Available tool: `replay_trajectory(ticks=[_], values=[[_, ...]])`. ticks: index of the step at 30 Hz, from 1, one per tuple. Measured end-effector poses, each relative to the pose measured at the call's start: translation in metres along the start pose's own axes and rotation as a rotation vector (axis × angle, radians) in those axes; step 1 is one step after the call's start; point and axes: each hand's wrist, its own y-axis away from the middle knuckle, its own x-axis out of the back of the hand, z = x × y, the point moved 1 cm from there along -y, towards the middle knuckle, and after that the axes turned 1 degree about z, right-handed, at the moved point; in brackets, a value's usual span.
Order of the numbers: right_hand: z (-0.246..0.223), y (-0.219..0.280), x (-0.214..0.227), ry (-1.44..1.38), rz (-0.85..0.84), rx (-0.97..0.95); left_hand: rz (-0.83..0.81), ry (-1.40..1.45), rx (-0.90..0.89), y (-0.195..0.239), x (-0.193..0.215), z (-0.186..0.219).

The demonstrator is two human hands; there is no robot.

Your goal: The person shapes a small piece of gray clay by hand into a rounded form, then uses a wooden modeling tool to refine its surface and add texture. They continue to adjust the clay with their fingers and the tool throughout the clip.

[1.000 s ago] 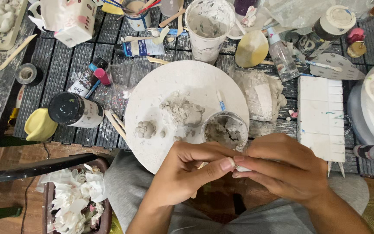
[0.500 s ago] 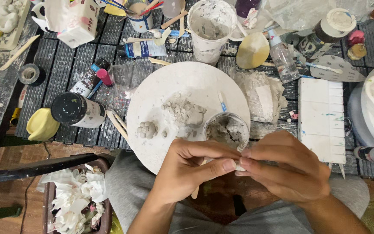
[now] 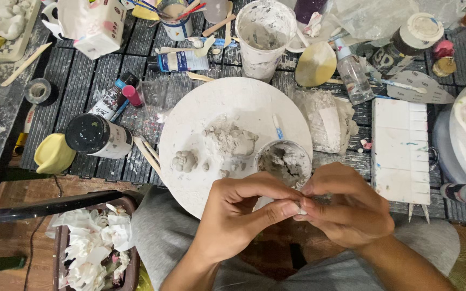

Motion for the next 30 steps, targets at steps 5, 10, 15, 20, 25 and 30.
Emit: replay_trajectory(ticks=[5, 10, 15, 20, 25, 30], values=[[0.001, 0.004, -0.001, -0.016, 0.006, -0.022, 0.026, -0.055, -0.004, 0.000, -0.003, 0.000], [-0.001, 0.006, -0.002, -0.028, -0.013, -0.115, 0.022, -0.002, 0.001, -0.002, -0.002, -0.002], [-0.003, 0.011, 0.005, -0.171, -0.030, -0.268, -0.008, 0.136, 0.147, -0.006, 0.009, -0.001], [0.000, 0.017, 0.008, -0.291, 0.010, -0.325, -0.046, -0.031, -0.158, -0.004, 0.009, -0.001], [0.000, 0.027, 0.007, -0.503, 0.040, -0.401, 0.032, -0.334, -0.494, -0.002, 0.000, -0.009], [0.001, 0.035, 0.007, -0.461, 0.079, -0.391, 0.055, -0.286, -0.493, -0.001, -0.004, -0.016]])
